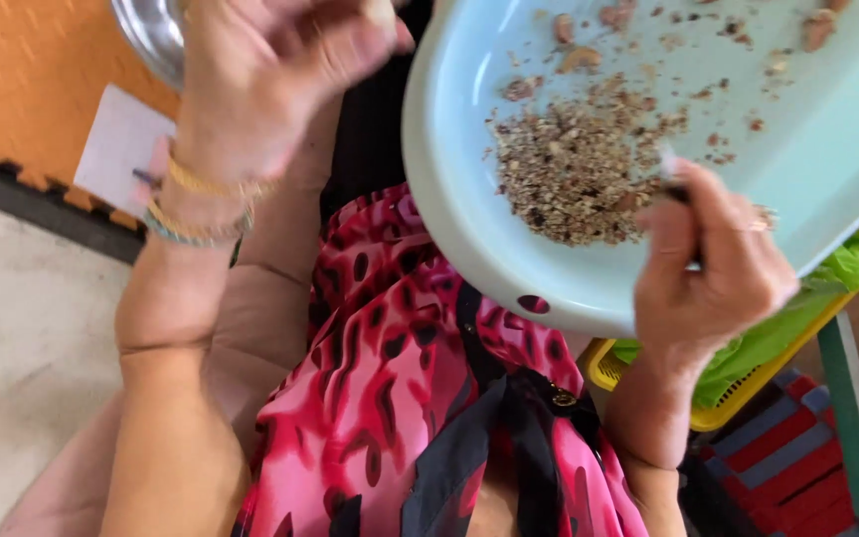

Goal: Peeling the inner skin off cashew nuts using a small handheld scraping tool.

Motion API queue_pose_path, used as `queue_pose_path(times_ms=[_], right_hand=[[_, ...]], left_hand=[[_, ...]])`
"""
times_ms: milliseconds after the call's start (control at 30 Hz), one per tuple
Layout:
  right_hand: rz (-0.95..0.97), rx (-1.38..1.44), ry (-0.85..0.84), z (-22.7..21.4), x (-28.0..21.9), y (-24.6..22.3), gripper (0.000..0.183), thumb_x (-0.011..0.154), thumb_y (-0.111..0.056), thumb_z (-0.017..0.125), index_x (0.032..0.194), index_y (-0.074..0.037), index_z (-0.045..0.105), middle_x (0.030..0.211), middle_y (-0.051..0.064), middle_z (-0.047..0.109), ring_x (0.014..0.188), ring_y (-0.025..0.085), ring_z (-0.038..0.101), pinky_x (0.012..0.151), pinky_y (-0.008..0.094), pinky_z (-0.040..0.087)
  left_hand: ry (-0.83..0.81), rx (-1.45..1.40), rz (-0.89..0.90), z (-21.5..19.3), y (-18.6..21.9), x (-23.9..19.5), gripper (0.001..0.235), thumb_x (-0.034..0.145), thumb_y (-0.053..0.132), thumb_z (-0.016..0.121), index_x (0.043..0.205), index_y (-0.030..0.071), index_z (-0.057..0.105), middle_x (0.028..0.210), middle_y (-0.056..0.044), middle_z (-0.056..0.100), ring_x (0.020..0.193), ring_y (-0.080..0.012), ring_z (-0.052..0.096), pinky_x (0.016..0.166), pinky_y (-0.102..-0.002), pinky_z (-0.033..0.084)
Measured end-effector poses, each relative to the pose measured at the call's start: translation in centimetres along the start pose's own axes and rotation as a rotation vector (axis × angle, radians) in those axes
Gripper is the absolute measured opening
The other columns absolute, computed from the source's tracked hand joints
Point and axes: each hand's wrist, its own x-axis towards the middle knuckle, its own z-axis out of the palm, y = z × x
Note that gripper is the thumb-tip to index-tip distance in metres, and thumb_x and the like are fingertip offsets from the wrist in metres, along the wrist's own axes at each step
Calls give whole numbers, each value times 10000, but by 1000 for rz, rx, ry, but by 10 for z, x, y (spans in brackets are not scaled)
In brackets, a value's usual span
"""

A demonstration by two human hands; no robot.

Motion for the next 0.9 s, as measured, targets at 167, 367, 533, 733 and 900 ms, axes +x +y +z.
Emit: queue_pose_path(times_ms=[167, 367, 533, 733, 900], right_hand=[[40, 113, -48, 7, 10, -34, 160, 1023, 150, 699, 1178, 114, 723, 952, 199, 795, 747, 244, 749, 665, 328, 593], [74, 153, -90, 14, 19, -51, 169, 1075, -30, 716, 1236, 19, 722, 875, 137, 697, 640, 192, 538, 605, 339, 428], [66, 99, -111, 20, 18, -51, 150, 1081, -58, 720, 1224, -18, 737, 855, 115, 662, 668, 210, 554, 629, 320, 448], [-10, 98, -75, 21, 19, -50, 169, 1075, -47, 720, 1225, 32, 717, 879, 151, 684, 653, 218, 569, 599, 328, 459], [-98, -173, 16, 29, 10, -46, 216, 1109, -166, 719, 1305, -76, 711, 898, 58, 705, 612, 139, 566, 518, 313, 397]], left_hand=[[-171, -159, -19, 39, 25, -1, 246, 1012, -31, 791, 1223, -58, 668, 1148, -185, 741, 1033, -198, 738, 990, -270, 652], [-179, -250, -35, 67, 30, -2, 319, 904, -60, 843, 1150, -80, 641, 1105, -212, 727, 996, -222, 737, 973, -323, 688], [-201, -157, -57, 77, 37, -1, 310, 871, -14, 887, 1101, -48, 682, 1032, -167, 750, 945, -202, 763, 918, -287, 693], [-209, -158, -94, 75, 40, -2, 305, 861, 13, 887, 1089, -43, 693, 1048, -176, 763, 939, -201, 773, 896, -276, 695], [-227, -98, -123, 69, 43, -3, 300, 867, 42, 882, 1092, -57, 709, 1023, -167, 767, 894, -157, 742, 860, -238, 670]])
